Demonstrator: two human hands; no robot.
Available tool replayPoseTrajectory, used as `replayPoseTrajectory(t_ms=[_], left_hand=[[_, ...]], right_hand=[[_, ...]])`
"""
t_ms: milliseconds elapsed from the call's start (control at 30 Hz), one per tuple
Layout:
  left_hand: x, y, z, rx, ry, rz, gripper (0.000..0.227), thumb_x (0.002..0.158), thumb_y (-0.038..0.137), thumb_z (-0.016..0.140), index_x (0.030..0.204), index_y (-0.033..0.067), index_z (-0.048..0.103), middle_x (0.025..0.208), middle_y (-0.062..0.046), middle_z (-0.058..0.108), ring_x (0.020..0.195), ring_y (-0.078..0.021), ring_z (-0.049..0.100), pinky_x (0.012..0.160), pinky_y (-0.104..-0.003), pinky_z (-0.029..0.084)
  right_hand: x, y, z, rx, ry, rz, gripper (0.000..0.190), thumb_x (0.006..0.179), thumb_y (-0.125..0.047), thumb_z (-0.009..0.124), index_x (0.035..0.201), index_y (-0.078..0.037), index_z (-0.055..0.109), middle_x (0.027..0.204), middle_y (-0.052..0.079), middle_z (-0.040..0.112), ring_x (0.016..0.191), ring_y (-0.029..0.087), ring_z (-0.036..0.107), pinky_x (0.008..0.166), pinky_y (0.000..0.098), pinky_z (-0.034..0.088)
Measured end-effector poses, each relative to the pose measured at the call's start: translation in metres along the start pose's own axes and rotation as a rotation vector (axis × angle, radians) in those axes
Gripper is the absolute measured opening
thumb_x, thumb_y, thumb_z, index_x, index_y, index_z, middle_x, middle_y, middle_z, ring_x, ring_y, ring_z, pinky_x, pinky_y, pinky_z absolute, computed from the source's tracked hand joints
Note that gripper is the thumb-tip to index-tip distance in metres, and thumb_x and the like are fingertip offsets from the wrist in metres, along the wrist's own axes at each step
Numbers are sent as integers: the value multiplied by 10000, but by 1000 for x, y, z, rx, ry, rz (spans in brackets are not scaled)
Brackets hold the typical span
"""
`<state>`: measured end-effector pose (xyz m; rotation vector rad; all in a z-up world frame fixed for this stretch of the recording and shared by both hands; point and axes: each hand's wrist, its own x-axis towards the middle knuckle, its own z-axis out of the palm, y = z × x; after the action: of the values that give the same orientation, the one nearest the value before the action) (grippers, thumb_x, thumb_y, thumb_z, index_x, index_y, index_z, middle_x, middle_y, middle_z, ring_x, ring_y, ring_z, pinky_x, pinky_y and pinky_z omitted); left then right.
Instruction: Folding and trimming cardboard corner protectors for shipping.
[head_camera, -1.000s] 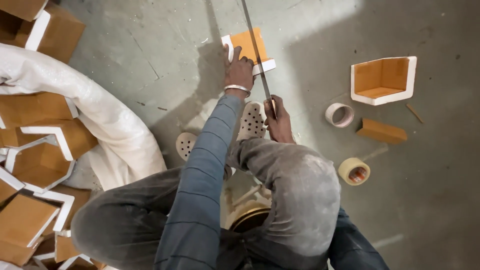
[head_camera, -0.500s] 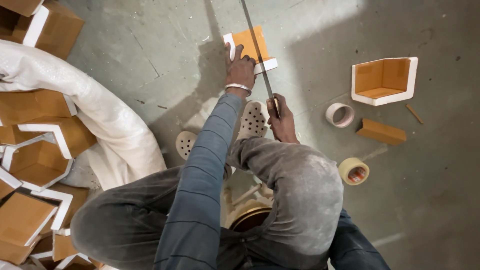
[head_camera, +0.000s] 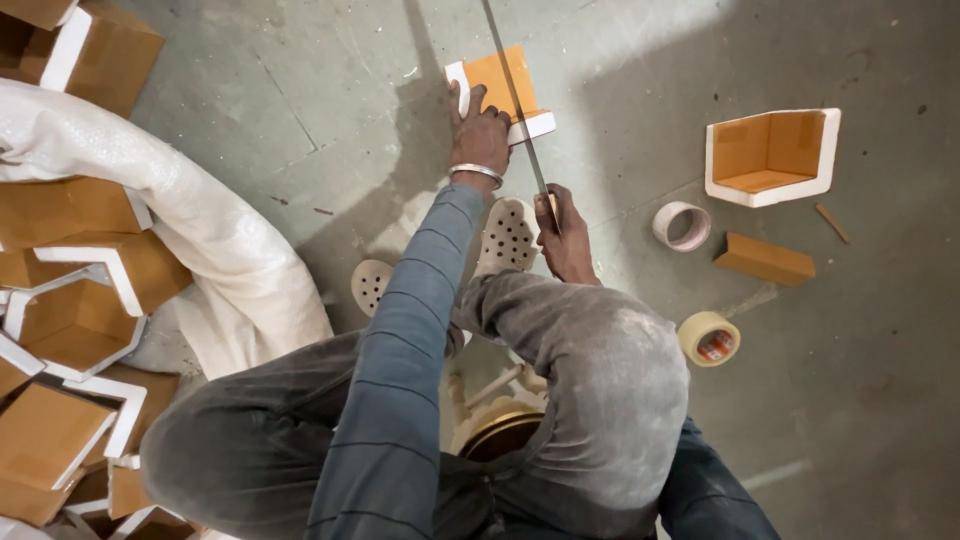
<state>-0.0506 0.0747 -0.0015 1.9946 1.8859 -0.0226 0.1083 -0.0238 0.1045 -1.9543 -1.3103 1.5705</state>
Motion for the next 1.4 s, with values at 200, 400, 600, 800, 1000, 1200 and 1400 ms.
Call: replayPoseTrajectory(t_ms=[200, 400, 600, 800, 1000, 1200, 1400], left_hand=[[0, -1, 1, -8, -2, 4, 203, 886, 209, 640, 984, 129, 798, 1058, -72, 747, 1424, -272, 399, 1251, -581, -52], [0, -1, 3, -8, 44, 29, 209, 886, 197, 629, 967, 104, 798, 1028, -79, 751, 1407, -283, 413, 1244, -597, -39], [-1, -2, 8, 12, 49, 27, 218, 934, 172, 591, 968, 108, 797, 1017, -74, 751, 1410, -272, 422, 1251, -597, -37], [-1, -3, 9, 0, 66, 18, 243, 931, 176, 566, 975, 109, 795, 1004, -76, 752, 1398, -271, 431, 1250, -593, -32], [0, -3, 5, -17, 78, 46, 249, 933, 156, 551, 975, 105, 792, 995, -80, 751, 1394, -285, 439, 1245, -604, -30], [-1, -4, 11, -33, 83, 68, 250, 918, 133, 552, 975, 84, 790, 981, -85, 751, 1379, -289, 452, 1241, -619, -32], [-3, -8, 20, -60, 129, 89, 242, 912, 121, 549, 944, 75, 784, 990, -86, 751, 1381, -294, 456, 1249, -609, -31]], right_hand=[[-9, -8, -1, 1, 13, 20, 420, 1056, -413, 530, 1319, -85, 516, 845, 81, 638, 597, 162, 589, 543, 343, 500], [-7, 2, 5, 8, 31, 24, 395, 1076, -389, 531, 1321, -79, 516, 828, 94, 620, 605, 166, 567, 567, 347, 503], [0, 4, 7, -25, 32, 28, 373, 1067, -371, 530, 1307, -86, 513, 764, 98, 608, 581, 166, 570, 549, 352, 495], [16, 10, 10, -56, 30, -89, 357, 1077, -358, 525, 1289, -72, 499, 807, 125, 645, 593, 201, 621, 577, 364, 521], [33, 15, 14, -119, 47, -176, 334, 1093, -330, 529, 1301, -70, 501, 807, 172, 656, 636, 240, 639, 622, 396, 515], [50, 22, 16, -104, 31, -252, 316, 1100, -316, 523, 1295, -72, 484, 798, 154, 652, 624, 239, 637, 616, 398, 515], [73, 9, 20, -98, -23, -134, 338, 1080, -330, 506, 1315, -88, 484, 733, 183, 635, 596, 274, 630, 606, 425, 504]])
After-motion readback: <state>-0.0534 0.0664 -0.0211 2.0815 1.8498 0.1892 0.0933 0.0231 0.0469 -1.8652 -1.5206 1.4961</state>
